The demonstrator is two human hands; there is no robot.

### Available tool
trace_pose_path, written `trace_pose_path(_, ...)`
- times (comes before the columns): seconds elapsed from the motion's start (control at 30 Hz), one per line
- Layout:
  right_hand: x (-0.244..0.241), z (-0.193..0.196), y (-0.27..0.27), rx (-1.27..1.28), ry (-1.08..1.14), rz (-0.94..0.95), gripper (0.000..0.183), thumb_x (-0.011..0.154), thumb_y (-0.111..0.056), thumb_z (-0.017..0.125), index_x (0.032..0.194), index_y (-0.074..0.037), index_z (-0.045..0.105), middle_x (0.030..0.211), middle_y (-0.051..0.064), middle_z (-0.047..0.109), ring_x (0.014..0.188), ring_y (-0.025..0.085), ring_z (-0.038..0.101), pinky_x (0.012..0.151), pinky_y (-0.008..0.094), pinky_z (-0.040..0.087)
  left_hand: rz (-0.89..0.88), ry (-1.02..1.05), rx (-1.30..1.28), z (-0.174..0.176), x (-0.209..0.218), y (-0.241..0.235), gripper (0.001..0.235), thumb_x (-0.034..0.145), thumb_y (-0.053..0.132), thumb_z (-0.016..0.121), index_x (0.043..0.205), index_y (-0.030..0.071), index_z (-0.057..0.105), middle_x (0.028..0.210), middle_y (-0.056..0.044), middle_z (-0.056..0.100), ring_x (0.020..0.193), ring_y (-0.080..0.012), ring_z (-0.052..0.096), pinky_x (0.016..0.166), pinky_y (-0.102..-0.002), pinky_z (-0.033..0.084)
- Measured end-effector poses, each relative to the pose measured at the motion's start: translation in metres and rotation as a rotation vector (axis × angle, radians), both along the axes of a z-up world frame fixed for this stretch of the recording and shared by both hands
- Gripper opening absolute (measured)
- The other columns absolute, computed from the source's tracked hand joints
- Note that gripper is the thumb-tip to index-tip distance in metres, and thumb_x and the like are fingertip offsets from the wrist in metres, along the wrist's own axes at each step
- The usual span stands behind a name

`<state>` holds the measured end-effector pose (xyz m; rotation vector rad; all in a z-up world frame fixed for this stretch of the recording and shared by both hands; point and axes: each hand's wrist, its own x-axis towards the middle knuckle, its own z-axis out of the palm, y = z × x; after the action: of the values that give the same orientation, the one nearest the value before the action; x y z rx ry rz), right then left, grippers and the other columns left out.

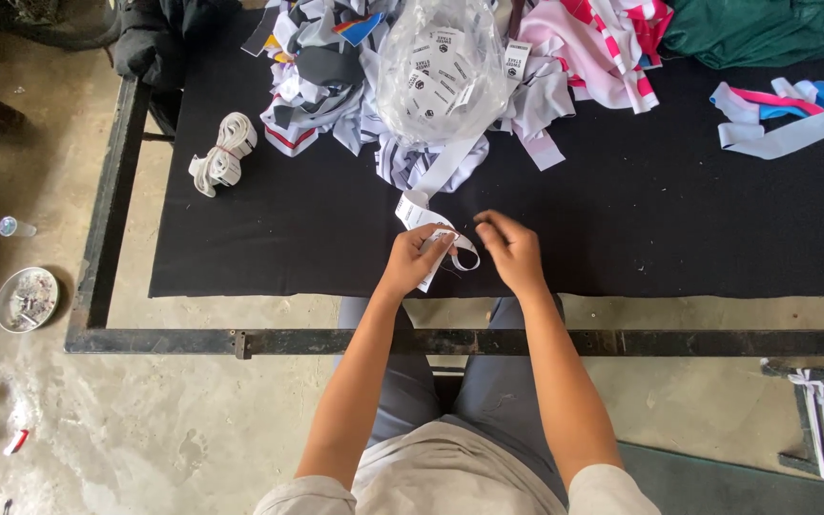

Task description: Cutting individual garment labels from a continuous printed strip using scissors on a work table.

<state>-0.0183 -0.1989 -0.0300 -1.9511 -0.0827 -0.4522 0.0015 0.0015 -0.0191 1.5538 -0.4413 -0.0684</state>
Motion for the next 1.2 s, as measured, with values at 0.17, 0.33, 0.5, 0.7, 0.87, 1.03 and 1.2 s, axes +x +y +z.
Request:
trace_pose_path(0.17, 0.009, -0.02, -0.025, -0.368, -0.32, -0.402, 0.033, 0.096, -0.026, 0.078, 0.121, -0.005, 0.073, 0.097, 0.014, 0.072, 0.087, 0.031, 0.068, 0.081, 0.04, 0.052, 0.02, 0.015, -0.035, 0.006, -0.002, 0.0, 0.015, 0.1, 0.013, 0.066, 0.102, 0.006, 0.08, 0.079, -0.013, 0.076, 0.081, -0.0119, 0.065, 0.083, -0.035, 0.055)
trace_pose_path(0.33, 0.004, 0.01, -0.015, -0.533, -0.469, -0.553, 0.043, 0.098, -0.035, 0.074, 0.128, -0.006, 0.067, 0.114, 0.01, 0.063, 0.1, 0.033, 0.058, 0.089, 0.044, 0.042, 0.031, -0.039, -0.077, 0.015, 0.005, -0.007, 0.013, 0.1, 0.014, 0.069, 0.104, 0.013, 0.081, 0.095, -0.007, 0.078, 0.088, -0.013, 0.068, 0.091, -0.033, 0.052)
trace_pose_path(0.5, 0.005, 0.013, 0.018, -0.159, -0.346, 0.059, 0.013, 0.094, -0.022, 0.072, 0.105, -0.015, 0.077, 0.099, 0.0, 0.074, 0.096, 0.024, 0.065, 0.09, 0.035, 0.047, 0.032, -0.103, -0.084, 0.02, 0.006, -0.004, 0.019, 0.101, 0.018, 0.067, 0.116, 0.021, 0.08, 0.142, -0.006, 0.061, 0.128, -0.0238, 0.05, 0.115, -0.046, 0.032)
trace_pose_path(0.7, 0.006, 0.017, 0.034, 0.007, -0.176, 0.226, 0.008, 0.087, -0.001, 0.079, 0.093, -0.005, 0.076, 0.087, 0.007, 0.074, 0.082, 0.026, 0.068, 0.079, 0.036, 0.053, 0.015, -0.08, -0.13, 0.007, 0.009, -0.008, 0.023, 0.104, 0.023, 0.063, 0.123, 0.02, 0.076, 0.148, -0.009, 0.057, 0.14, -0.0287, 0.045, 0.118, -0.05, 0.029)
trace_pose_path(0.87, 0.032, 0.038, 0.022, -0.032, -0.028, 0.118, 0.004, 0.091, -0.014, 0.078, 0.09, -0.01, 0.077, 0.065, 0.006, 0.064, 0.063, 0.019, 0.062, 0.064, 0.034, 0.049, 0.059, -0.24, 0.149, 0.01, 0.005, -0.011, 0.045, 0.096, 0.036, 0.072, 0.132, 0.009, 0.067, 0.14, -0.018, 0.06, 0.138, -0.0412, 0.046, 0.116, -0.056, 0.031)
trace_pose_path(1.03, 0.098, 0.064, 0.01, 0.051, 0.014, 0.018, 0.015, 0.097, -0.02, 0.069, 0.088, -0.008, 0.072, 0.056, 0.006, 0.06, 0.052, 0.017, 0.062, 0.057, 0.03, 0.048, 0.003, -0.295, 0.532, -0.009, 0.002, -0.017, 0.057, 0.093, 0.046, 0.071, 0.138, 0.011, 0.062, 0.136, -0.01, 0.063, 0.138, -0.0362, 0.045, 0.108, -0.052, 0.038)
trace_pose_path(1.2, 0.164, 0.09, 0.016, 0.061, 0.212, -0.104, 0.014, 0.092, -0.021, 0.066, 0.092, -0.01, 0.075, 0.044, 0.004, 0.054, 0.039, 0.013, 0.055, 0.039, 0.024, 0.042, 0.001, -0.274, 0.628, -0.031, 0.008, -0.015, 0.038, 0.094, 0.03, 0.069, 0.131, 0.021, 0.065, 0.117, 0.0, 0.068, 0.123, -0.024, 0.055, 0.1, -0.039, 0.043)
